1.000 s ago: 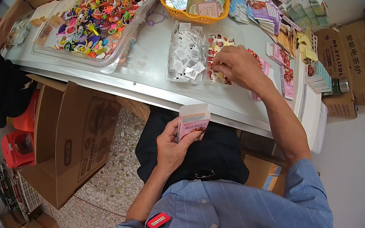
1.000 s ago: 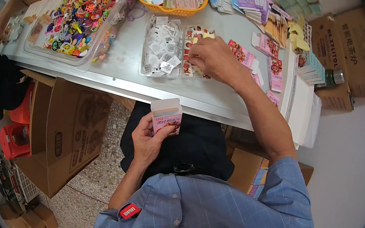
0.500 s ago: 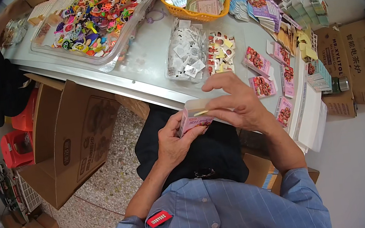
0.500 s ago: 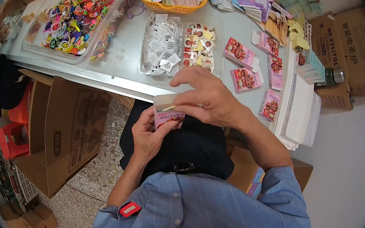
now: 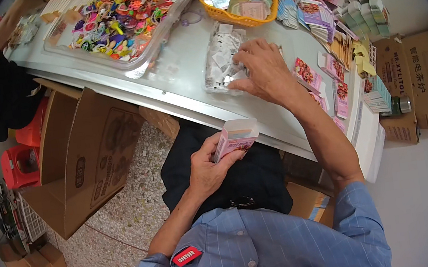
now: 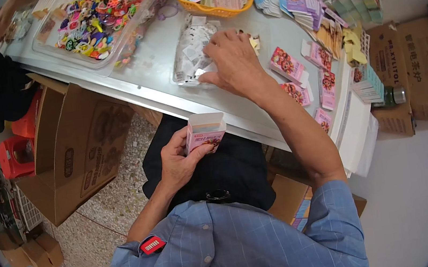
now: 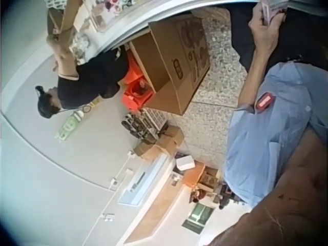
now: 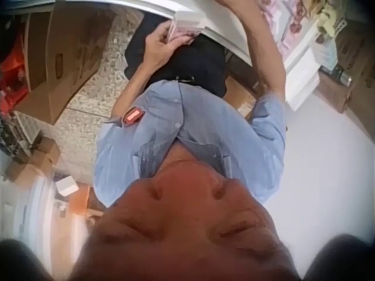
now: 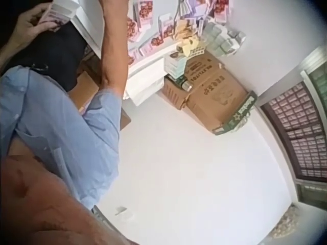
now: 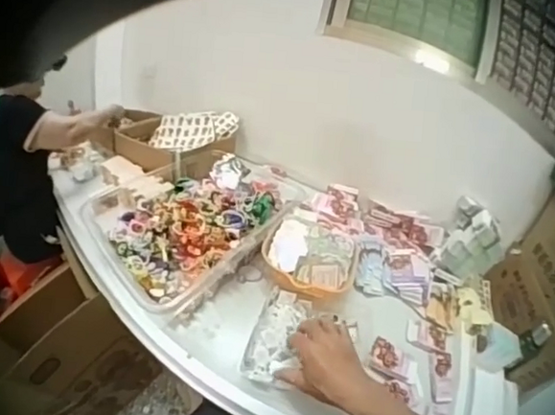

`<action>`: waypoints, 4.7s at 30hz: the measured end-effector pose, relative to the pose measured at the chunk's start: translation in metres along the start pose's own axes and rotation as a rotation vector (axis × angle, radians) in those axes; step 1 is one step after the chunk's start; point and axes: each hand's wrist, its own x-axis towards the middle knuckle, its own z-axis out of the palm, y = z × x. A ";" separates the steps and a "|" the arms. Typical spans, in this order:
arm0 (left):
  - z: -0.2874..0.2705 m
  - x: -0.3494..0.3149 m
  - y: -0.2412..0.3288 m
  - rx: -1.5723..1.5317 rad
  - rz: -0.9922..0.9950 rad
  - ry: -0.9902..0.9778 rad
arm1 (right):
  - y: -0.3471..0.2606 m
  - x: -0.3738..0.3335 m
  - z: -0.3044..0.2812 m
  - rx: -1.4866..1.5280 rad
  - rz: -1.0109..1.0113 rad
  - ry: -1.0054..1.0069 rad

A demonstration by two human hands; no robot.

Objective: Packing small colorful decorative items into pink envelopes on a workbench.

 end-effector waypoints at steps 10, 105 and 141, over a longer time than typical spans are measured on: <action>-0.007 -0.002 -0.004 0.021 -0.005 0.019 | 0.002 0.004 0.004 0.111 0.019 -0.118; -0.076 -0.003 0.005 -0.006 -0.029 0.214 | -0.073 0.272 -0.001 0.726 -0.427 -0.091; -0.066 0.005 0.033 -0.189 0.036 0.197 | -0.049 0.115 -0.125 0.351 -0.109 -0.308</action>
